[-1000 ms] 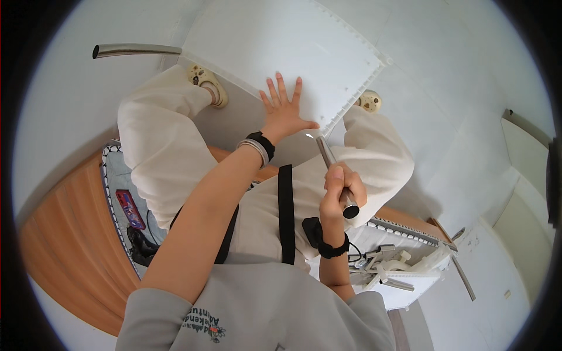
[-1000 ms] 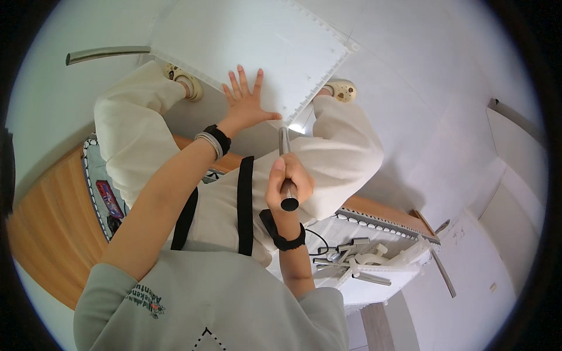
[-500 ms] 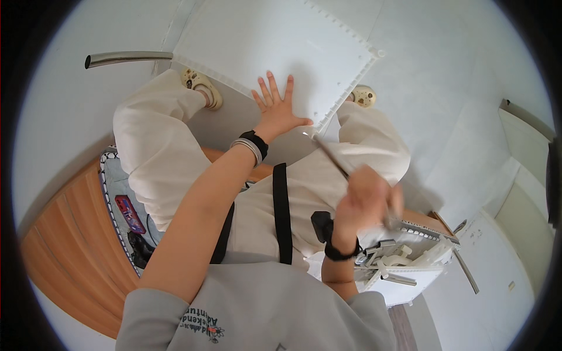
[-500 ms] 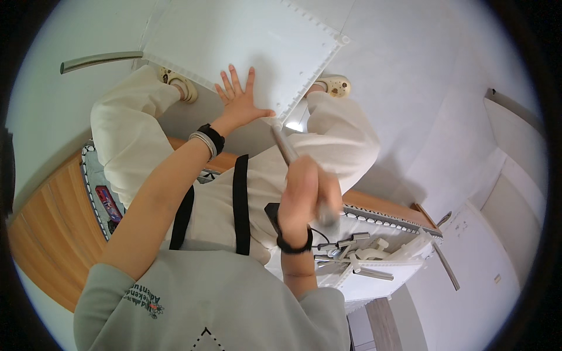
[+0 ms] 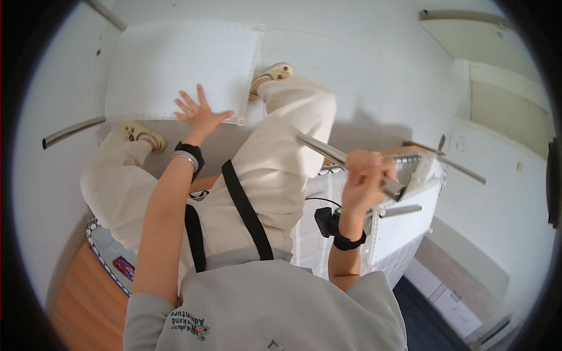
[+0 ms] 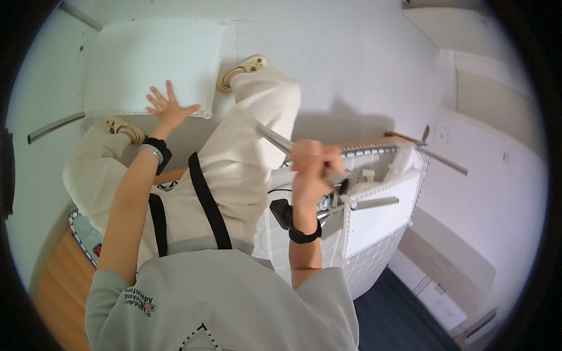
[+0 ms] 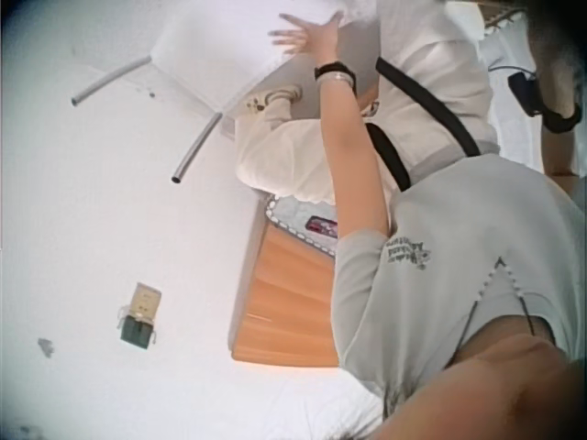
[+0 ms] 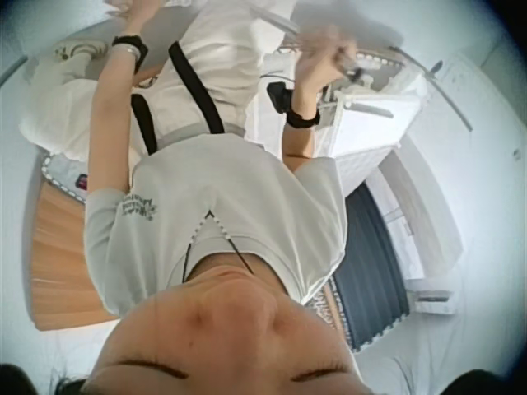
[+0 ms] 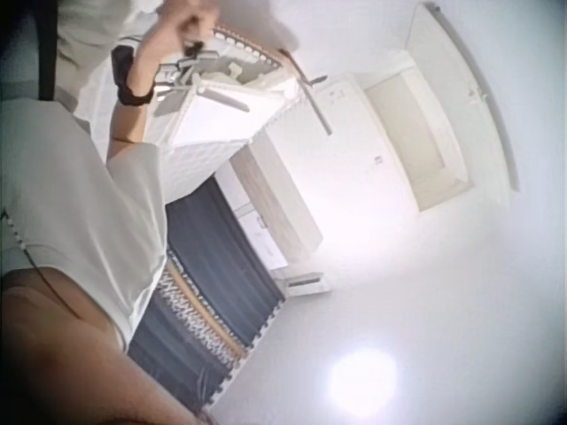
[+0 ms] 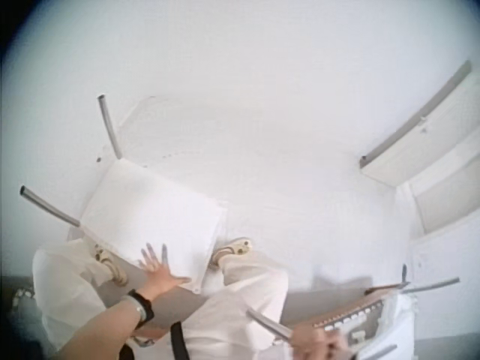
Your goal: The person is disassembling a white plastic shelf by removing the metal poles.
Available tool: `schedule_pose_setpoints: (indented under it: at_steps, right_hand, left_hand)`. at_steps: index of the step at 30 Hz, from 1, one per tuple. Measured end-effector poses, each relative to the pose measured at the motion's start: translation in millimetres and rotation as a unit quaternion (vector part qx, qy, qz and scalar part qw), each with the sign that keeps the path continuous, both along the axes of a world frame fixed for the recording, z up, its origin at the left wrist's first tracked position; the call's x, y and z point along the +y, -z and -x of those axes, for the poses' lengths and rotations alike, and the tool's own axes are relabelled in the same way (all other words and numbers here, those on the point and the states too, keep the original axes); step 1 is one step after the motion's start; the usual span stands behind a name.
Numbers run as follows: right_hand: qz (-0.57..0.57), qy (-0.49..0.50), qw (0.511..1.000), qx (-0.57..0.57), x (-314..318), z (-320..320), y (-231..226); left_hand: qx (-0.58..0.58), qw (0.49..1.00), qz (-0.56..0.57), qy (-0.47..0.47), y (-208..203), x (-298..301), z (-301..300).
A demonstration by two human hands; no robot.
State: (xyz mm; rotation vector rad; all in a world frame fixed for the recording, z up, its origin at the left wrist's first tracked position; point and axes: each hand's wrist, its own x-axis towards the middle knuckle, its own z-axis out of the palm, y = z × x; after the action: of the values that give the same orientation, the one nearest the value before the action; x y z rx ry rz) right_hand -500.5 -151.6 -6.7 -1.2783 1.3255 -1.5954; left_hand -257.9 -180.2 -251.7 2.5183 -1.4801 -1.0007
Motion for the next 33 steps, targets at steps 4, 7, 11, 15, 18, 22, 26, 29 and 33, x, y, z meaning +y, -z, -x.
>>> schedule_pose_setpoints:
  at_steps: [4,7,11,15,18,22,26,29,33]
  right_hand:
    - [0.025,0.164,0.985,-0.046,13,63,-54]
    - [-0.017,0.233,0.972,0.016,32,112,-67]
    - [-0.315,0.228,0.905,0.173,58,151,-32]
    - [-0.485,0.119,0.834,0.236,86,163,58]
    - [-0.325,0.141,0.769,0.532,150,210,182]
    - [-0.344,0.142,0.768,0.521,171,178,194]
    - [-0.349,0.142,0.739,0.558,170,170,191]
    - [-0.411,0.194,0.713,0.534,174,186,192]
    - [-0.423,0.189,0.714,0.525,172,196,193]
  left_hand:
    - [-0.002,1.000,-0.003,0.004,8,4,-8]
    - [-0.010,1.000,-0.006,0.018,12,4,-17]
    - [0.003,0.999,-0.005,0.054,13,14,-43]
    - [0.023,0.993,0.025,0.113,7,22,-73]
    - [0.050,0.982,0.095,0.153,25,20,-85]
    - [0.111,0.979,0.110,0.130,14,27,-108]
    - [0.114,0.980,0.113,0.114,-11,26,-110]
    - [0.178,0.983,0.013,0.037,-18,24,-118]
    - [0.169,0.966,0.148,0.130,-10,33,-150]
